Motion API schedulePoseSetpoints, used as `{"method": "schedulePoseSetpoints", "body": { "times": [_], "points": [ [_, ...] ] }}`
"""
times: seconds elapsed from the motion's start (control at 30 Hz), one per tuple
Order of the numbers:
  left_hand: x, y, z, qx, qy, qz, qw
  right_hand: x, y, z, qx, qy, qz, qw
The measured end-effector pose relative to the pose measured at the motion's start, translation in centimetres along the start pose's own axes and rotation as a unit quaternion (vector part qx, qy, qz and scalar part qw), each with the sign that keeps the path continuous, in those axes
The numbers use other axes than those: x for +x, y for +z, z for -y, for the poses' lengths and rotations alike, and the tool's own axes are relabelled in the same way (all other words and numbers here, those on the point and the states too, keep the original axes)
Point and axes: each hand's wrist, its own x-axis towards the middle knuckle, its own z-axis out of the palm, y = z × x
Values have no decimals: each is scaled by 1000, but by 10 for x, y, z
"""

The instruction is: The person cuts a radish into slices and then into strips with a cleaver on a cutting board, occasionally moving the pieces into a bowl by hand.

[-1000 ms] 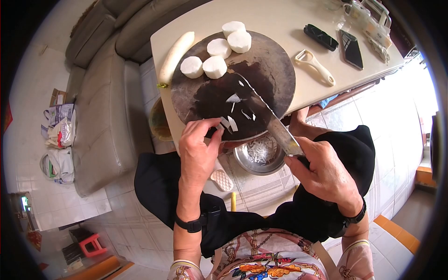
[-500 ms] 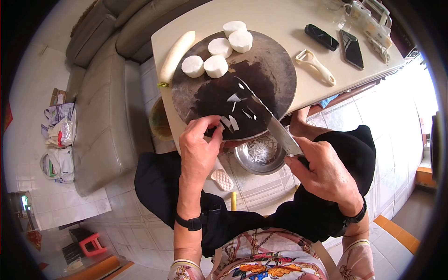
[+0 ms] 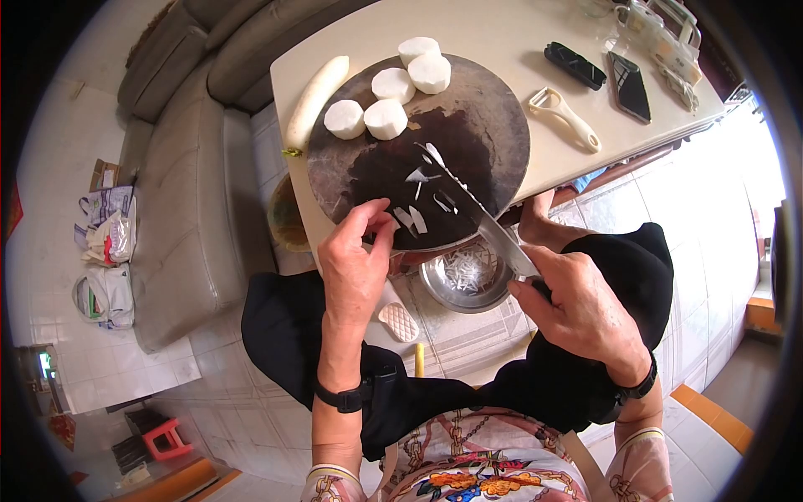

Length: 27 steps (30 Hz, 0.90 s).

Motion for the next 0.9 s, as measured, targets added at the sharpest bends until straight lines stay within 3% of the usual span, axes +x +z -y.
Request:
{"method": "schedulePoseSetpoints", "body": {
  "times": [0.2,0.47,0.9],
  "points": [
    [-2,-3,-3,12,9,18,1000,0,-2,3,-12,-3,0,1000],
    [6,-1,-7,90,124,62,986,1,-2,5,-25,16,9,1000],
    [-2,1,-5,27,58,79,995,-1,-2,2,-14,13,6,1000]
  ]
}}
